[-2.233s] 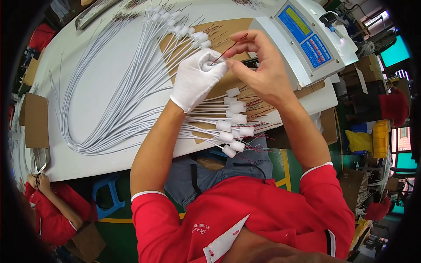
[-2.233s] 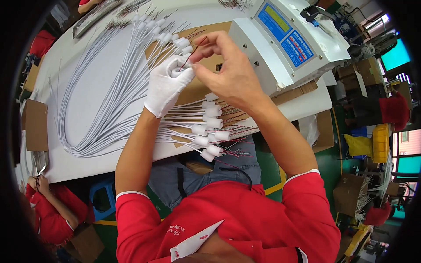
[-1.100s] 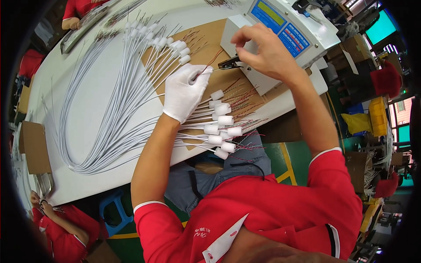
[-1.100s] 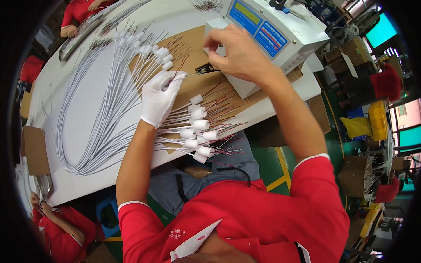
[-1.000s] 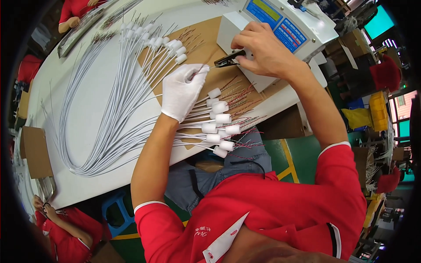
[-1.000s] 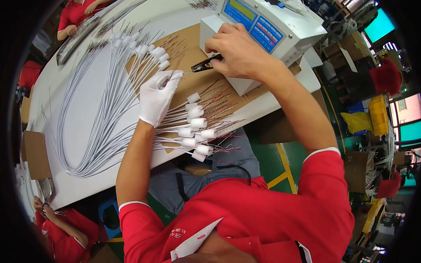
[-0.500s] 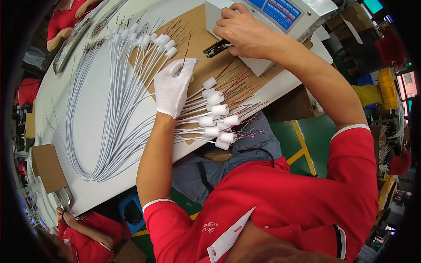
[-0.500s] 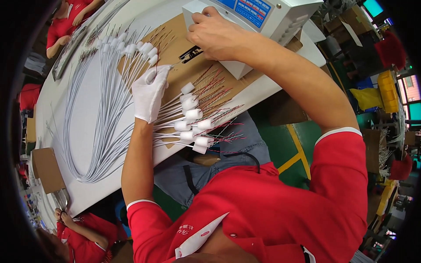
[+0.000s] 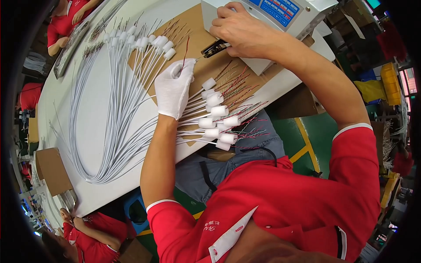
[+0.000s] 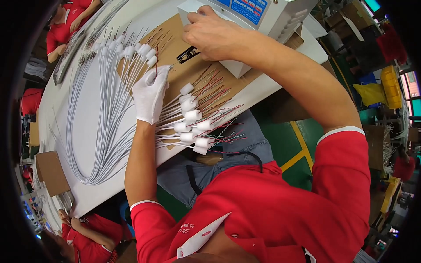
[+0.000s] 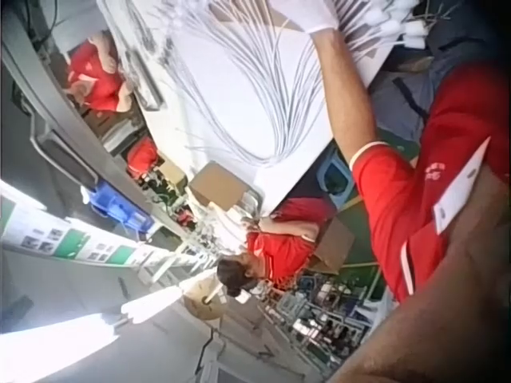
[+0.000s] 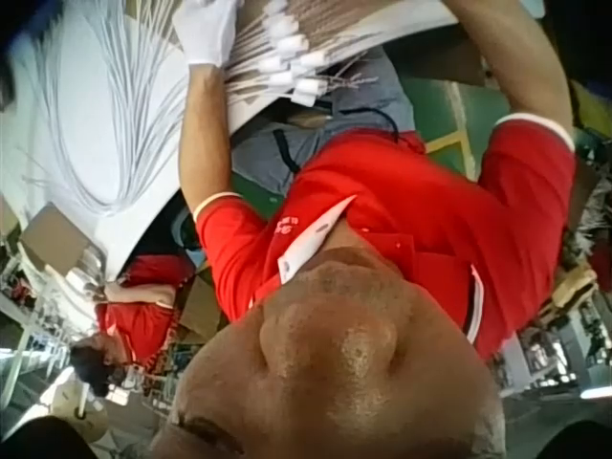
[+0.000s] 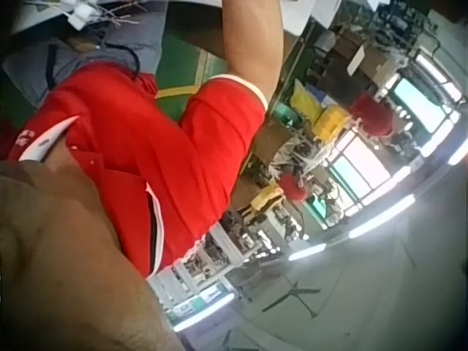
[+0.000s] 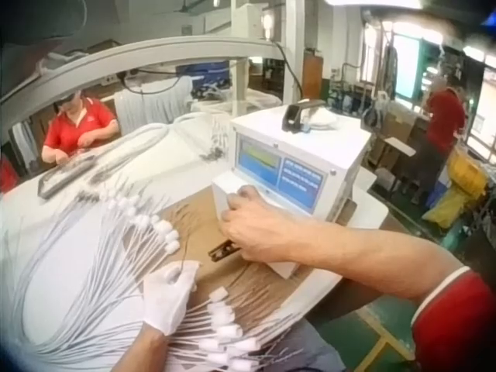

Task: Organizing and assembling electronic cables with white connectors using a handheld crimping or cutting tool at a factory workbench.

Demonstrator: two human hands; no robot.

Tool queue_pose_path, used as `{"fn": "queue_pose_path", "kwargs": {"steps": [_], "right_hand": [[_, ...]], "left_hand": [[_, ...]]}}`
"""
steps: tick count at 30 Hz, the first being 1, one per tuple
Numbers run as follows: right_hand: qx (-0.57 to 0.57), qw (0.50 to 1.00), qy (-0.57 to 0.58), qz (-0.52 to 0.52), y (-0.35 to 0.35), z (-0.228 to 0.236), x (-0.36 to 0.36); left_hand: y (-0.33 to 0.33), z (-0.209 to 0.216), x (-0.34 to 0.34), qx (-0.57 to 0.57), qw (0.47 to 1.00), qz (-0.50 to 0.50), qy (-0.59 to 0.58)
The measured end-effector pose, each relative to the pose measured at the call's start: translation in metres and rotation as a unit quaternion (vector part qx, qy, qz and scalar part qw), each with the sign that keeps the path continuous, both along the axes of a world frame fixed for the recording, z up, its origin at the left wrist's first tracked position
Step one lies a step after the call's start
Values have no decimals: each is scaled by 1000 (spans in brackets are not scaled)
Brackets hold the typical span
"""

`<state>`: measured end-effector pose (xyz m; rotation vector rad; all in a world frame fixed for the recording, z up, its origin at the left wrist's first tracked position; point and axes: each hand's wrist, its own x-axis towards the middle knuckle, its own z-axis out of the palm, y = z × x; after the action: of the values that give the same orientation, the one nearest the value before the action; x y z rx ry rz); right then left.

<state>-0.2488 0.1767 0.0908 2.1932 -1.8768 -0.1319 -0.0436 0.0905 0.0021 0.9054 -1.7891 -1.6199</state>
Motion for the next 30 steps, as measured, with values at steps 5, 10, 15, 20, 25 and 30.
{"fn": "queue_pose_path", "kwargs": {"steps": [5,10,15,20,25,30], "right_hand": [[13,1000,1,-2,-1,1,-1],[14,1000,-14,0,-1,-3,-4],[10,997,-73,4,5,10,2],[-125,964,-235,16,5,-6,-12],[-139,959,-247,26,5,-12,-17],[-140,961,-237,25,4,-13,-15]], "left_hand": [[-1,-3,-1,-8,1000,-3,2],[-1,-3,-2,-20,1000,-5,-9],[-5,-16,-2,-154,987,12,44],[-1,-2,-3,-108,980,0,165],[-13,-5,3,-88,994,-24,65],[-16,-11,1,-183,983,-5,15]]}}
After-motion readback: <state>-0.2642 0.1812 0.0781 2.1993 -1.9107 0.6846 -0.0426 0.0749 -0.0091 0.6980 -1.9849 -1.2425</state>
